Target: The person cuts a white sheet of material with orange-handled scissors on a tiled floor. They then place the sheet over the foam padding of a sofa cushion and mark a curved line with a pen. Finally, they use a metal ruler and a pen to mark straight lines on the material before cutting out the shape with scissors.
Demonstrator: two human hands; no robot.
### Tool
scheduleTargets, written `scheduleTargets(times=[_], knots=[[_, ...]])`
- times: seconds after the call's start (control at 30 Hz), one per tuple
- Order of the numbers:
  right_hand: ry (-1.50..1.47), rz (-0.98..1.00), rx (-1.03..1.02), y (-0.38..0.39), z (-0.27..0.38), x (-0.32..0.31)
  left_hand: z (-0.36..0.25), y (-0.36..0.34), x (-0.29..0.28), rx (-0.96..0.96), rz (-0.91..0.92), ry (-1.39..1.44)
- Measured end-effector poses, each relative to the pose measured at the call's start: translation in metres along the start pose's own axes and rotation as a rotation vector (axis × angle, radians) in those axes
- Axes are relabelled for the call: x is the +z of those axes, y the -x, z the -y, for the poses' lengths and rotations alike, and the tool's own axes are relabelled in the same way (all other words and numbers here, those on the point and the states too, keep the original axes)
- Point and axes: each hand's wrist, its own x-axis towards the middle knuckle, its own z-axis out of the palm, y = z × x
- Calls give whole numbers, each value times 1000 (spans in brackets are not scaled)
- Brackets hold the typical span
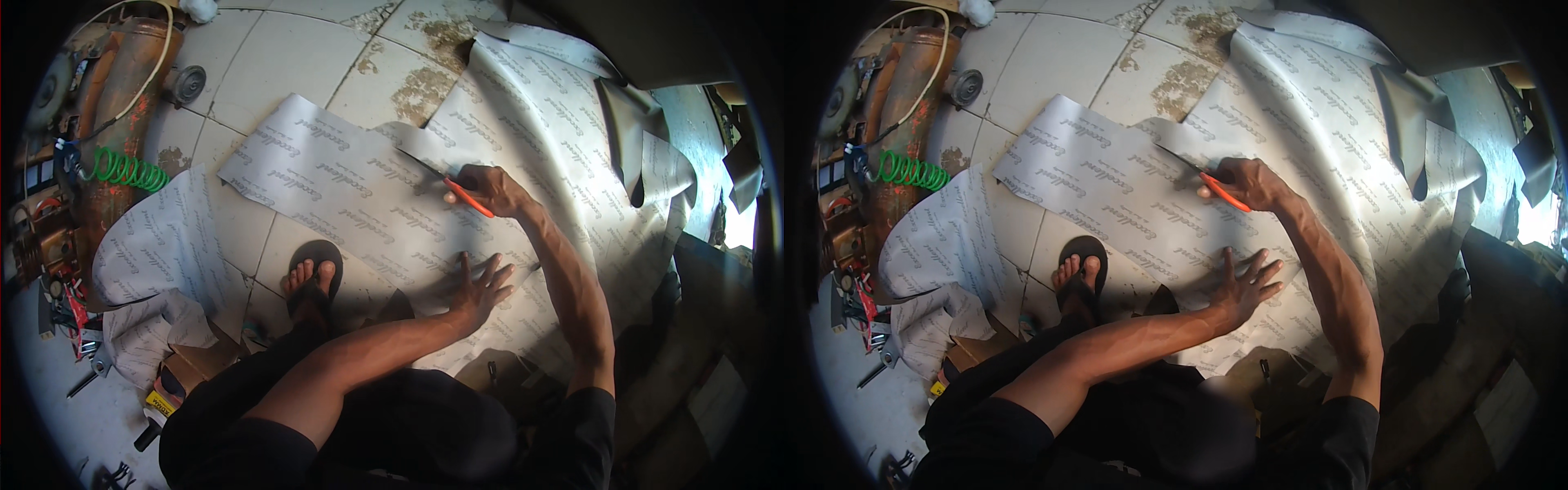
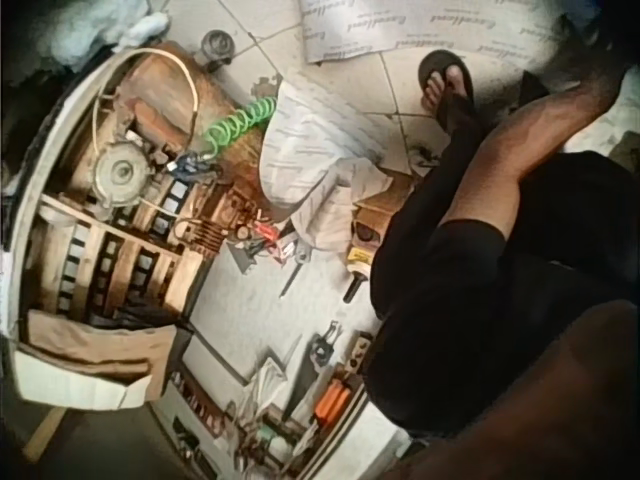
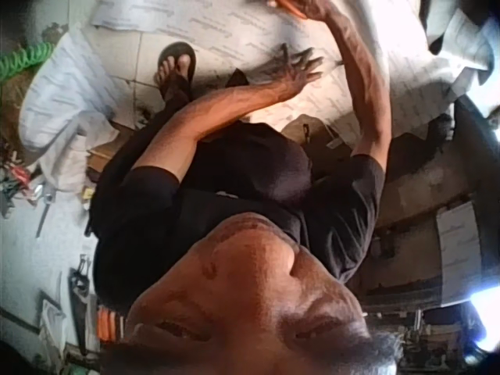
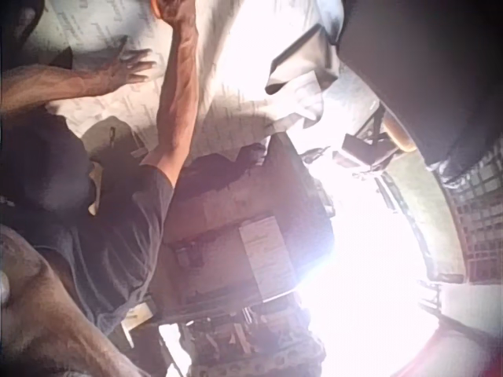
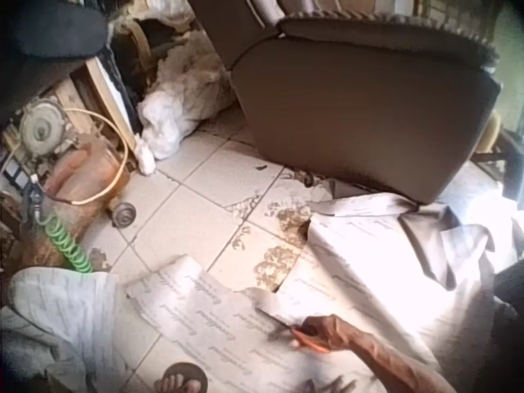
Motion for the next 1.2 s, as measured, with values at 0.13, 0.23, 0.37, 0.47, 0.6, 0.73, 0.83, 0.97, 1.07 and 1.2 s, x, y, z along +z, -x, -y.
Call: scheduleTargets(times=[0.13,0.23,0.37,0.47,0.6,0.73,0.83,0.97,1.07,1.2], knots=[[-69,-48,-115,1,-20,-1,-4,-6,-12,34,39,98],[-93,69,87,-12,17,-5,1,1,-5,2,44,75],[-30,68,59,-19,18,-7,-1,1,-5,4,7,85],[-31,30,29,-22,22,-5,-2,-1,-1,-4,-43,71],[-15,-44,-2,-28,30,-1,-1,-1,4,-12,-79,39],[-38,-42,-64,-35,32,3,0,-2,11,-2,-89,85],[-25,-26,-52,-40,42,5,-2,3,10,-9,-129,77],[-121,-88,-104,-43,47,12,-4,-1,6,-4,-151,203],[-265,-150,-73,-14,69,18,-7,-4,11,-24,-108,110],[-519,-592,-152,49,106,53,55,-3,82,47,-733,641]])
